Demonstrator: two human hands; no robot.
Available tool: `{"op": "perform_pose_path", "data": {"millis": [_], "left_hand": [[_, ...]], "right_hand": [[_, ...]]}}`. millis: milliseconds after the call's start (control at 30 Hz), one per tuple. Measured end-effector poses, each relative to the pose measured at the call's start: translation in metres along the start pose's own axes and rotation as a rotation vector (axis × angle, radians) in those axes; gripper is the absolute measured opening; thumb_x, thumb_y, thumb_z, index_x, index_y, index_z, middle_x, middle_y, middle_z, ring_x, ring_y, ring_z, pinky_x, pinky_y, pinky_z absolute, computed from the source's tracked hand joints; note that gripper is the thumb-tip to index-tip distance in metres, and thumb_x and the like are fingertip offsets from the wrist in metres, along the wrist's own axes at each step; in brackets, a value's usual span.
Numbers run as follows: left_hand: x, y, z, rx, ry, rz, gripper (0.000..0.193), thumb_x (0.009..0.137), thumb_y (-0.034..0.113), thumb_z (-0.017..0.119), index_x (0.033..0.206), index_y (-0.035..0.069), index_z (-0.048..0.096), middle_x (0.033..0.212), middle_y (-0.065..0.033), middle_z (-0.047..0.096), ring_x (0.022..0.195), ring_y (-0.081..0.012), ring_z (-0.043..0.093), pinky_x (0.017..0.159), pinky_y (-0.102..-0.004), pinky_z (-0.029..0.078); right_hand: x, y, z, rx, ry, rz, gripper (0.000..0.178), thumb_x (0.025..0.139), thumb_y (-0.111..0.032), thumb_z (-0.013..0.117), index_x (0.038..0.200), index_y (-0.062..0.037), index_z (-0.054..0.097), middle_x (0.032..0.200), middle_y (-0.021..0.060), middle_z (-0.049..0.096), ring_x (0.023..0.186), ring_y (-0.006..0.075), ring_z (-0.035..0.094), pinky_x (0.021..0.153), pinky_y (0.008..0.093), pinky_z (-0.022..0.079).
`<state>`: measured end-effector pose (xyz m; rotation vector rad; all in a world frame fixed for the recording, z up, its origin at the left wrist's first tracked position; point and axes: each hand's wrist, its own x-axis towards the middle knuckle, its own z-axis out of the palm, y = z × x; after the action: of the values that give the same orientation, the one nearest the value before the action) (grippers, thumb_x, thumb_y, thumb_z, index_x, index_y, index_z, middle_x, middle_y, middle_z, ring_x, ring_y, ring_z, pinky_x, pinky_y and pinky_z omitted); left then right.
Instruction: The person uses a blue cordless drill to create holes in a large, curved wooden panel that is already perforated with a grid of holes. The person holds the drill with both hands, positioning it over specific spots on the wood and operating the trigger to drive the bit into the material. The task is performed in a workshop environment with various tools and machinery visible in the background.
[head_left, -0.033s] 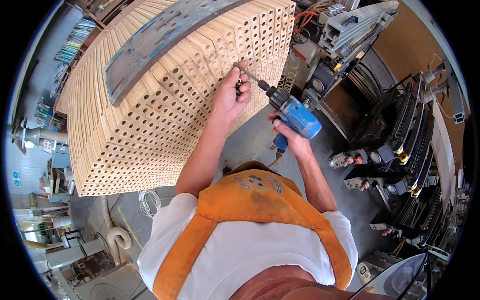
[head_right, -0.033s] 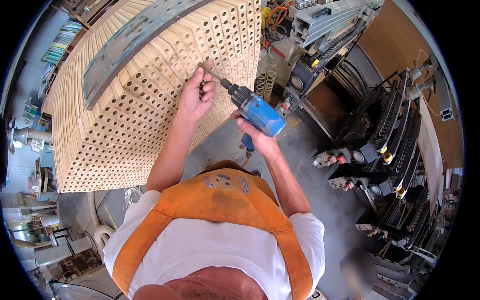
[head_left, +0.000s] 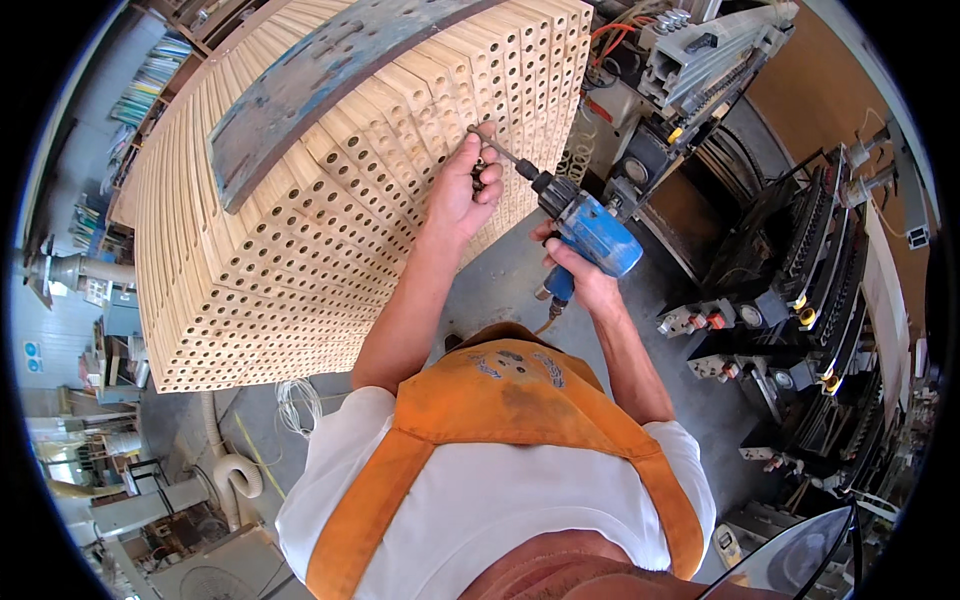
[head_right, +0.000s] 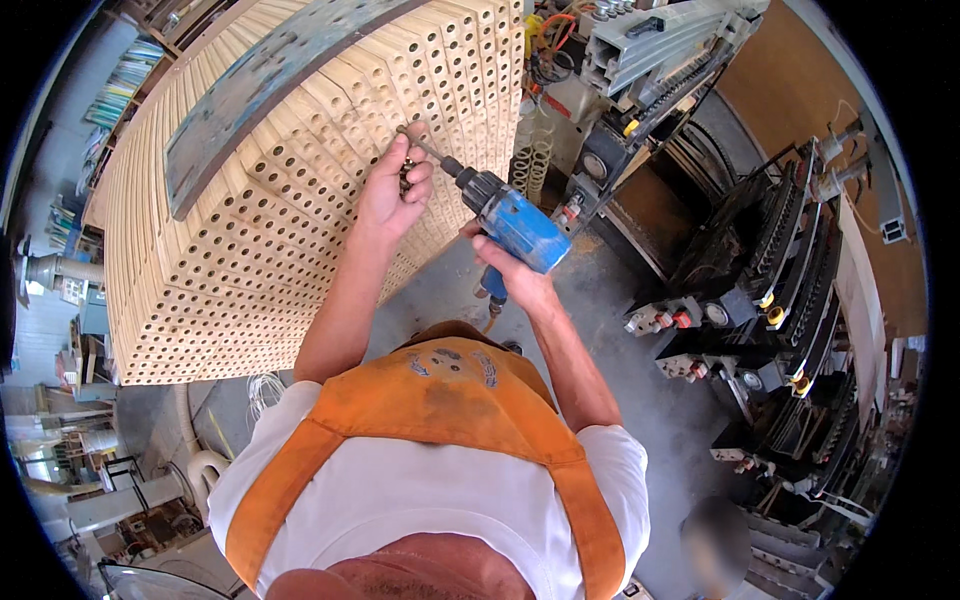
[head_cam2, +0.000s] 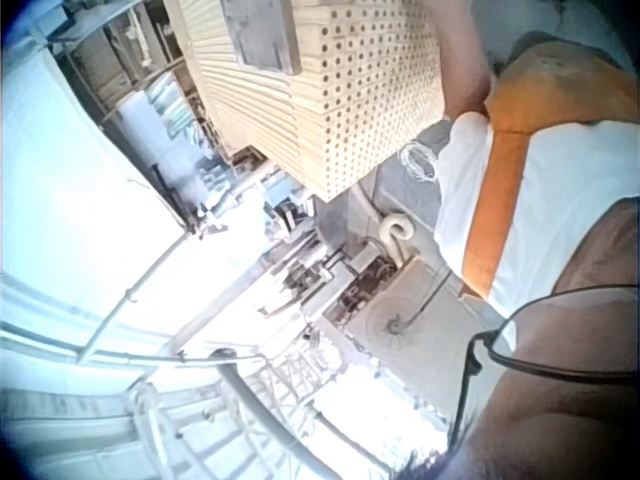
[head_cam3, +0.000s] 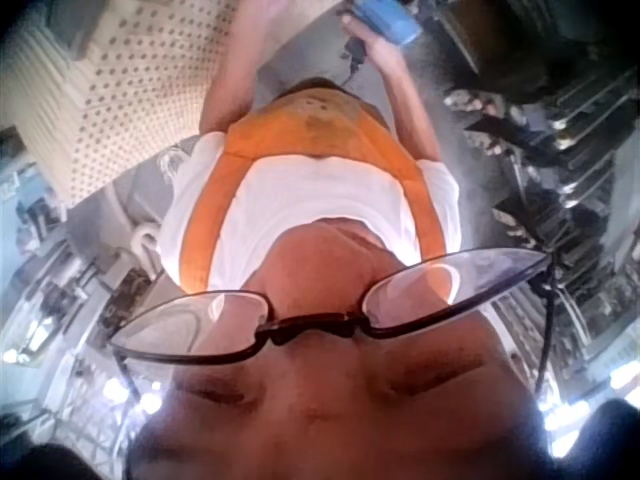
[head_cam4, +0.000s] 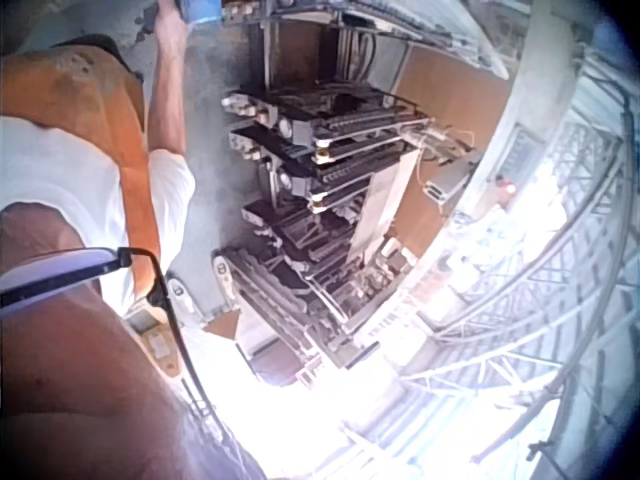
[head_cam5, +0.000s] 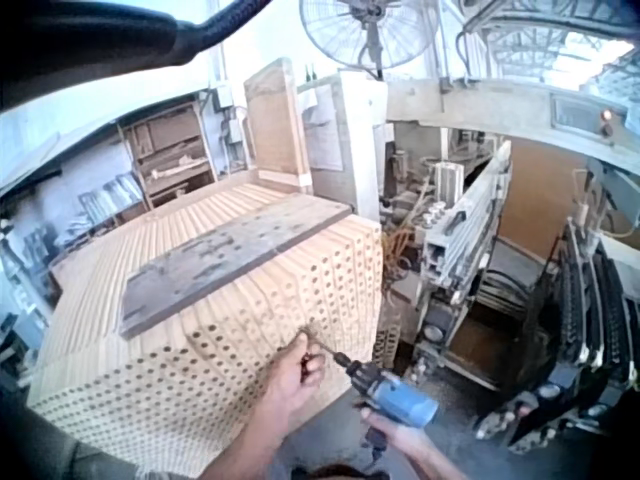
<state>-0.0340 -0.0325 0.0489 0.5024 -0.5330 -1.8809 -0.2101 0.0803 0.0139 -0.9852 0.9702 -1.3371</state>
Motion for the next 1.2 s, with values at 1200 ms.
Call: {"op": "perform_pose_path", "data": {"millis": [1200], "left_hand": [[-0.028, 0.008, -0.006, 0.406, 0.058, -0.046, 0.032, 0.098, 0.033, 0.051, 0.109, 0.003, 0.057, 0.075, 0.0023, 0.048, 0.056, -0.0043, 0.040, 0.043, -0.0163, 0.030]], "right_hand": [[-0.035, -0.008, -0.028, -0.297, -0.112, -0.107, 0.032, 0.084, -0.005, 0.067, 0.116, -0.0053, 0.061, 0.102, 0.0062, 0.068, 0.092, 0.0160, 0.063, 0.084, 0.0299, 0.050]]}}
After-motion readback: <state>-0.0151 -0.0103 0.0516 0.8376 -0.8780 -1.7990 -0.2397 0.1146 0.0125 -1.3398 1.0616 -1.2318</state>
